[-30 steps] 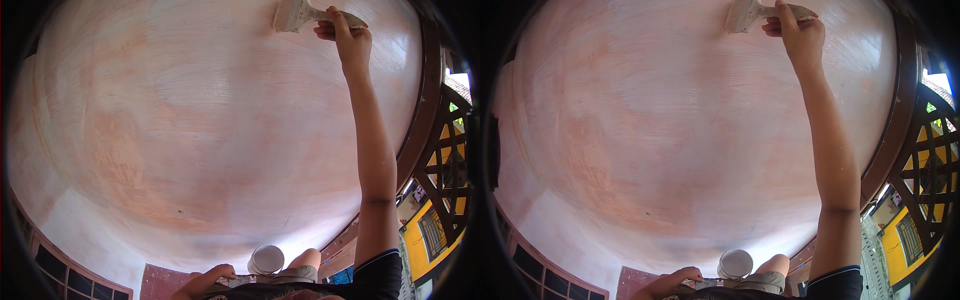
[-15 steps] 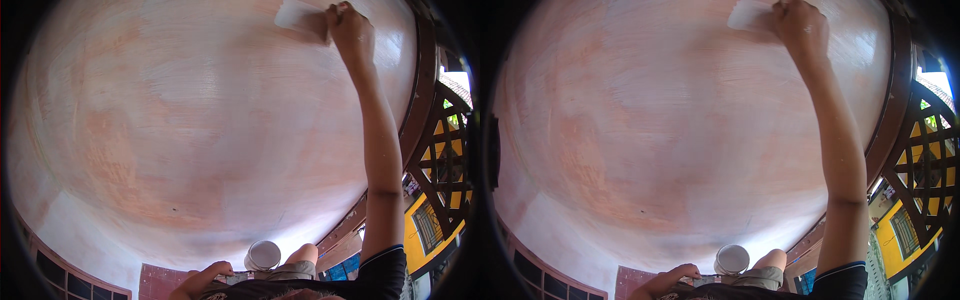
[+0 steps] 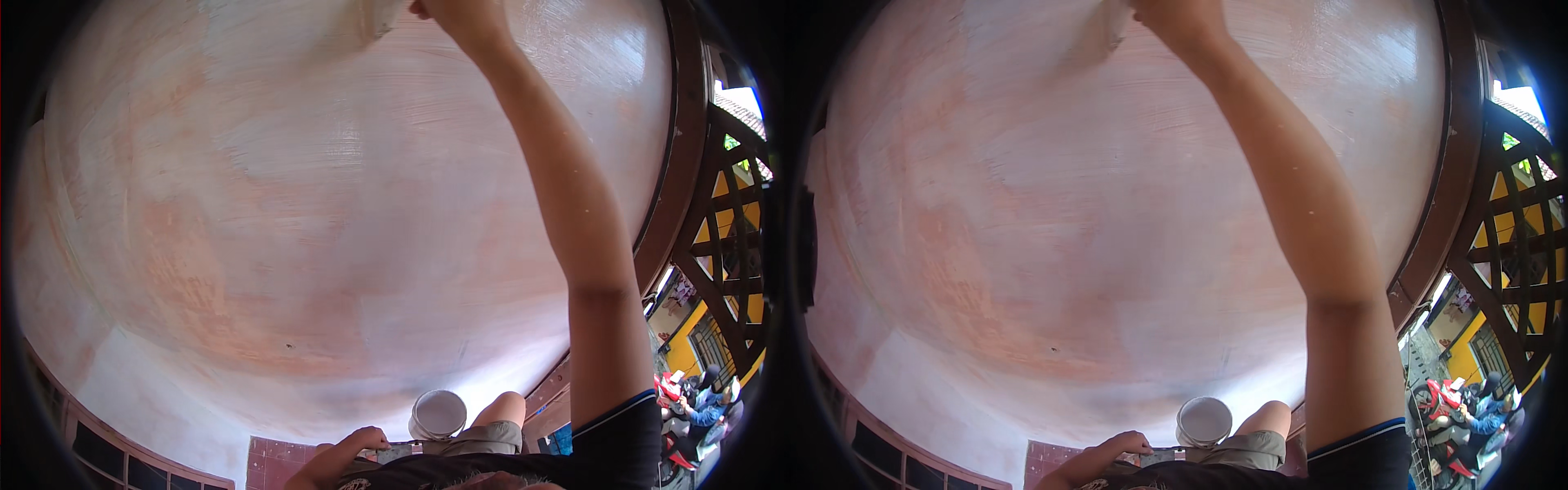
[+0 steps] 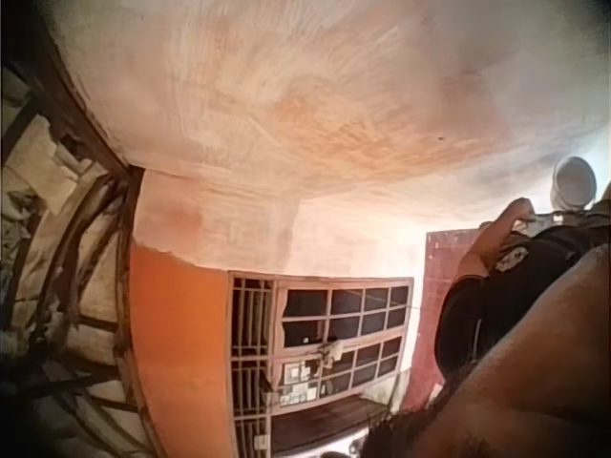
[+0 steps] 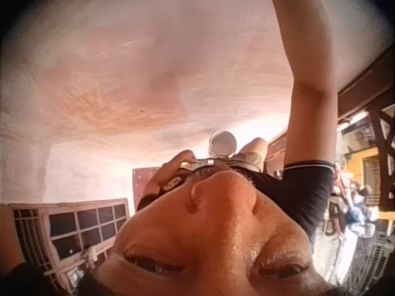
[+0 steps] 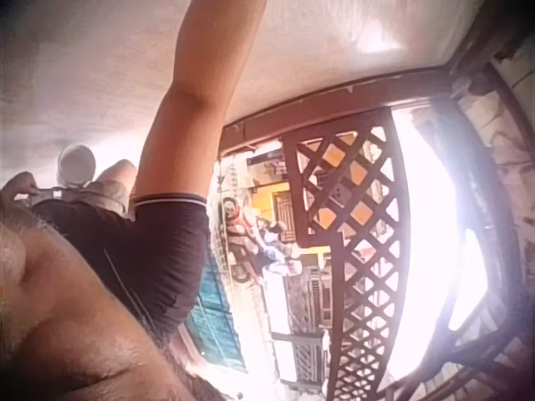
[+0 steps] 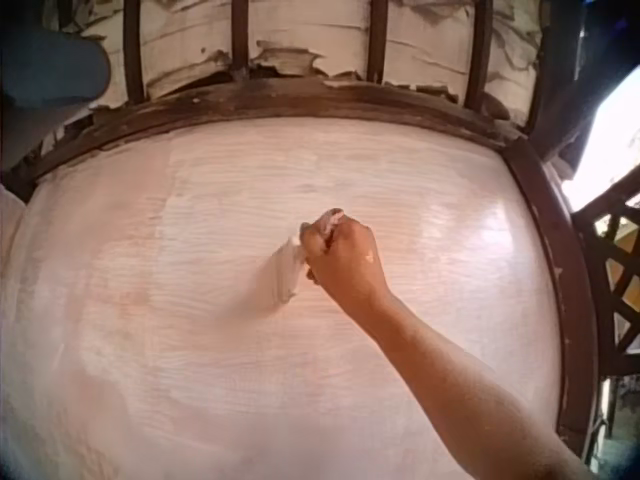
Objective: The person paints a ceiling by hand using a brush, dipping the brush into a bucket of white paint and applying it to the surface.
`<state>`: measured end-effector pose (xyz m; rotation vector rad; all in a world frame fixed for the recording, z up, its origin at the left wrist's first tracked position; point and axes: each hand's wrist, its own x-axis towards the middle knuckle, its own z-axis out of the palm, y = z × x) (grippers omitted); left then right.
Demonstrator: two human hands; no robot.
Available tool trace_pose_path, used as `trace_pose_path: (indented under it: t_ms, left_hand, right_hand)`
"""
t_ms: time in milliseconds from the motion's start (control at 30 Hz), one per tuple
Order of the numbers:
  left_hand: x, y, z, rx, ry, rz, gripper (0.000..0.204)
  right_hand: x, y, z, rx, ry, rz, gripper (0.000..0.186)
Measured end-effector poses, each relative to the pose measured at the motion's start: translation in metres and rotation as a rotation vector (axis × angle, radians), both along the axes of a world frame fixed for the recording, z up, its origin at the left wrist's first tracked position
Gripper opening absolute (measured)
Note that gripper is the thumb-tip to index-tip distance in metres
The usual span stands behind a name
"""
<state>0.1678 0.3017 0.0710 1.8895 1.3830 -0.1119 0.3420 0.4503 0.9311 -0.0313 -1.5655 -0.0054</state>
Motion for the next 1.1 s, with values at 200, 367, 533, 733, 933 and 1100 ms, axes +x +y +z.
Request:
trace_pose_path:
  t_ms: [200,367,533,733,933,1100]
  left_hand:
    - [0.003,0.007,0.001,0.01,0.031,-0.069,0.039]
    - [-0.001,0.006,-0.007,0.005,-0.005,-0.092,0.04]
    - [-0.005,0.0,-0.009,0.021,0.018,-0.073,0.04]
    - [0.0,-0.001,-0.001,0.032,0.058,-0.022,0.041]
    - [0.003,0.002,-0.004,0.015,0.012,-0.042,0.04]
    - [-0.002,-0.001,-0.014,0.01,-0.003,-0.039,0.039]
  right_hand:
    - [0.196,0.077,0.028,-0.015,0.131,-0.584,0.049]
    - [0.227,0.089,0.039,0.191,0.191,-1.168,0.044]
    - [0.089,0.046,0.021,0.433,0.114,-0.916,0.021]
    - [-0.066,-0.021,0.036,0.445,0.024,-0.501,0.025]
    - [-0.058,0.01,0.066,0.414,0.113,-0.095,0.03]
    - [0.07,0.045,0.074,0.011,0.147,0.053,0.037]
